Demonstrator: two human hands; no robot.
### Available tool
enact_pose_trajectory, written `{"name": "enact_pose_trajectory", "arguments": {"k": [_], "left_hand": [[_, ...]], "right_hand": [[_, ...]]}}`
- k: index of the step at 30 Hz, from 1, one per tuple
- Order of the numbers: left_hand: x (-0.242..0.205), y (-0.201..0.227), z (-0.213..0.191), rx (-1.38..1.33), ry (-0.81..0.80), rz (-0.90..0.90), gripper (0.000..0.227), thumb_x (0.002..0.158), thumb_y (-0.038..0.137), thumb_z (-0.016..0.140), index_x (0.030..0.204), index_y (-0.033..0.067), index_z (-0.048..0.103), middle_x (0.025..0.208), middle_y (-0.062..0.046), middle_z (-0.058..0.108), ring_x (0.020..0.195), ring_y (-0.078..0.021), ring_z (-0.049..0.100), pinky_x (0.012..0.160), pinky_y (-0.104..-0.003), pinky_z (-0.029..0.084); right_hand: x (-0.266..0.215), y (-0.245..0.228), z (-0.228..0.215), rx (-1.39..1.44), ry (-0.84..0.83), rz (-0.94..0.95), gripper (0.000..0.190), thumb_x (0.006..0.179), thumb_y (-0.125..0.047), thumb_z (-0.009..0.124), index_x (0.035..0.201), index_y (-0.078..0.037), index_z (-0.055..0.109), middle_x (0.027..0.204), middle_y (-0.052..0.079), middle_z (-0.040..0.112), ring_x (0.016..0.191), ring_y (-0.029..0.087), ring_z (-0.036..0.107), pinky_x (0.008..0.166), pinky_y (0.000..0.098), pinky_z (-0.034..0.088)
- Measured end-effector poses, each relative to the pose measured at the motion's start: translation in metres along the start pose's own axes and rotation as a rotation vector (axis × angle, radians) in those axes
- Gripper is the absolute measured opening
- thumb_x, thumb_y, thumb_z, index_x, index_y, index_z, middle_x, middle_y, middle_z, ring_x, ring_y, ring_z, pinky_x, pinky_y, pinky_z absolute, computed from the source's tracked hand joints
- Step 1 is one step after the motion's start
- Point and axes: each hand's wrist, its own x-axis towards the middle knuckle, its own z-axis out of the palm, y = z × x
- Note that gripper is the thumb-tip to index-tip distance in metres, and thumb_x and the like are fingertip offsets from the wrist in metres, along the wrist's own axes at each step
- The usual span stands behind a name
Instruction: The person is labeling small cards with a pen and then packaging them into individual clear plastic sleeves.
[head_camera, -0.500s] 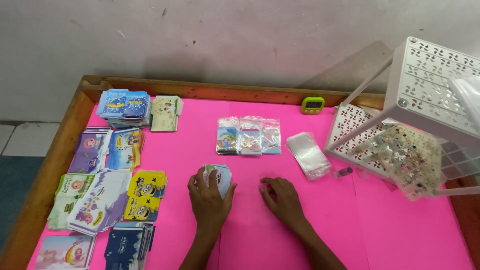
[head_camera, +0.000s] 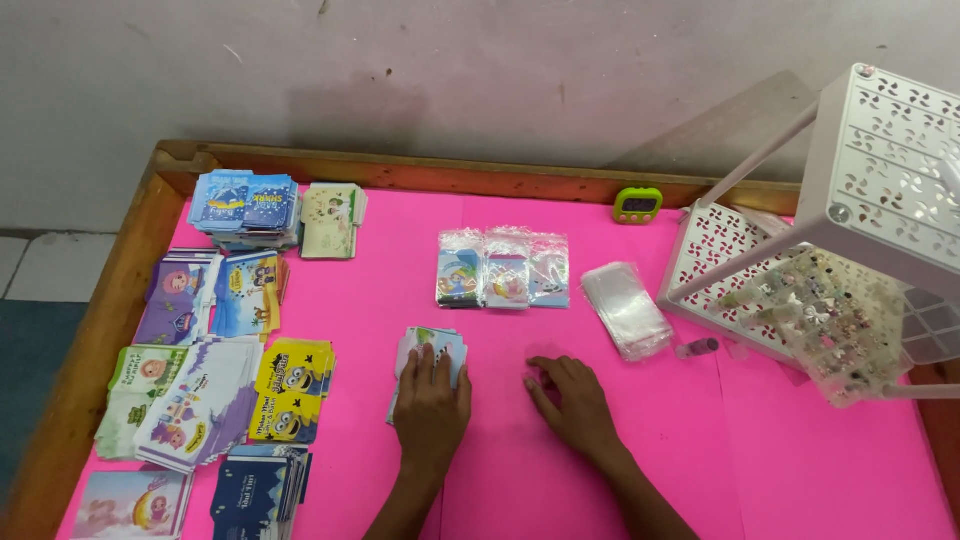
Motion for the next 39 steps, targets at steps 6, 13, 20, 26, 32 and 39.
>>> {"name": "enact_pose_trajectory", "arguments": {"k": [6,13,20,26,32,39], "left_hand": [[0.000,0.001,0.002,-0.052,0.070,-0.018,0.026,0.089,0.015,0.071,0.112,0.0029,0.074,0.118,-0.018,0.074,0.117,-0.0346,0.069,0.097,-0.039,0.057],[-0.004,0.003,0.004,-0.027,0.098,-0.030,0.016,0.090,0.012,0.074,0.104,0.0050,0.077,0.108,-0.011,0.079,0.110,-0.0252,0.074,0.087,-0.031,0.061],[-0.011,0.005,0.009,0.113,0.060,-0.004,0.013,0.092,0.017,0.077,0.103,0.0122,0.071,0.102,-0.004,0.077,0.105,-0.0199,0.075,0.063,-0.027,0.060],[-0.009,0.008,0.000,0.116,0.025,-0.004,0.012,0.094,0.024,0.076,0.098,0.0148,0.068,0.100,-0.003,0.075,0.102,-0.0159,0.075,0.057,-0.024,0.056],[-0.001,0.006,-0.012,-0.057,0.008,-0.042,0.017,0.096,0.028,0.074,0.092,0.0145,0.064,0.092,0.004,0.071,0.092,-0.0155,0.074,0.050,-0.027,0.053],[0.028,0.009,-0.046,-0.404,0.184,0.060,0.006,0.092,0.012,0.077,0.097,0.0091,0.074,0.098,-0.003,0.076,0.090,-0.0171,0.074,0.074,-0.029,0.062]], "right_hand": [[0.001,0.000,-0.001,0.019,-0.002,-0.015,0.029,0.096,-0.033,0.064,0.120,-0.018,0.068,0.085,-0.001,0.065,0.079,0.019,0.060,0.079,0.0363,0.047],[0.000,-0.002,-0.004,0.008,0.005,-0.030,0.029,0.096,-0.032,0.064,0.121,-0.016,0.068,0.086,0.000,0.064,0.080,0.020,0.060,0.080,0.0369,0.047],[-0.001,-0.003,-0.003,0.013,-0.004,-0.011,0.030,0.096,-0.033,0.064,0.122,-0.018,0.068,0.086,-0.001,0.064,0.081,0.019,0.059,0.080,0.0359,0.047],[-0.001,-0.005,-0.005,0.010,0.013,-0.035,0.029,0.097,-0.031,0.065,0.122,-0.017,0.068,0.086,-0.001,0.063,0.080,0.018,0.059,0.079,0.0355,0.047],[0.000,-0.004,-0.004,-0.006,0.040,-0.065,0.028,0.097,-0.031,0.065,0.120,-0.017,0.068,0.085,-0.001,0.063,0.078,0.019,0.059,0.077,0.0358,0.047],[-0.001,0.002,-0.004,0.071,0.007,-0.031,0.028,0.096,-0.033,0.066,0.119,-0.017,0.070,0.088,0.000,0.066,0.083,0.020,0.061,0.079,0.0358,0.047]]}}
